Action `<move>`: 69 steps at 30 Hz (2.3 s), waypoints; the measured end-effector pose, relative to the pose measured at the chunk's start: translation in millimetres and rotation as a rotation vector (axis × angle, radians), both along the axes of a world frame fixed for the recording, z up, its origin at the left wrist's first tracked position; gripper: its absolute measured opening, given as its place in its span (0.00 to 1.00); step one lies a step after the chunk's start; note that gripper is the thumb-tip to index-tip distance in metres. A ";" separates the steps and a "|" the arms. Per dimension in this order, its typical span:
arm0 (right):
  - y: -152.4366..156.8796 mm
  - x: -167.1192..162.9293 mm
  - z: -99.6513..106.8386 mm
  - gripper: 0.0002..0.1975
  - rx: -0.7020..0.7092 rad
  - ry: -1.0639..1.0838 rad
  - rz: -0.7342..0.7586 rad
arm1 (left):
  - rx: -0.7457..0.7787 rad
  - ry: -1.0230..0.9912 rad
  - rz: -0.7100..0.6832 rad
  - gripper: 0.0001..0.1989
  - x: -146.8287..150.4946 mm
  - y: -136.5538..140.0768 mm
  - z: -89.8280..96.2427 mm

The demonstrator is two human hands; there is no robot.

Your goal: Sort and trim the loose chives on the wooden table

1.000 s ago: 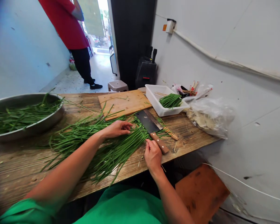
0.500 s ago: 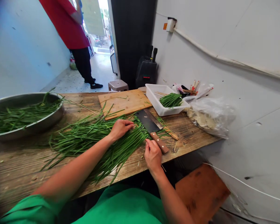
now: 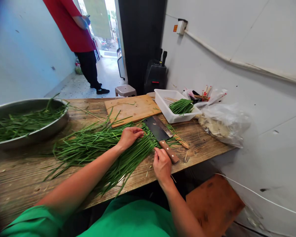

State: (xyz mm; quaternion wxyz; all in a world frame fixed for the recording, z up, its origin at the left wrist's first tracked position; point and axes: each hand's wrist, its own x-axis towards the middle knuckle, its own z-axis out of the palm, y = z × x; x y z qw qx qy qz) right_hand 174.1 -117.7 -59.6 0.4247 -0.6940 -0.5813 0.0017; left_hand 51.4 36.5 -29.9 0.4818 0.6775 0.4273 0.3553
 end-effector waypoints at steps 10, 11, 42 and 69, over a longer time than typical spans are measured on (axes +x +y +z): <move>0.3 -0.3 -0.2 0.15 0.005 -0.014 0.003 | 0.017 0.000 -0.025 0.07 0.3 -0.5 1.2; 0.4 -0.3 -0.4 0.15 0.009 -0.016 0.004 | 0.027 0.009 -0.022 0.07 0.5 -0.8 1.6; -0.1 0.8 -4.0 0.14 0.042 0.010 0.004 | 0.668 0.854 -0.170 0.08 -54.3 19.0 50.2; 0.7 -0.5 -1.7 0.15 0.029 -0.021 -0.015 | 0.381 0.366 -0.183 0.13 -15.6 5.7 26.4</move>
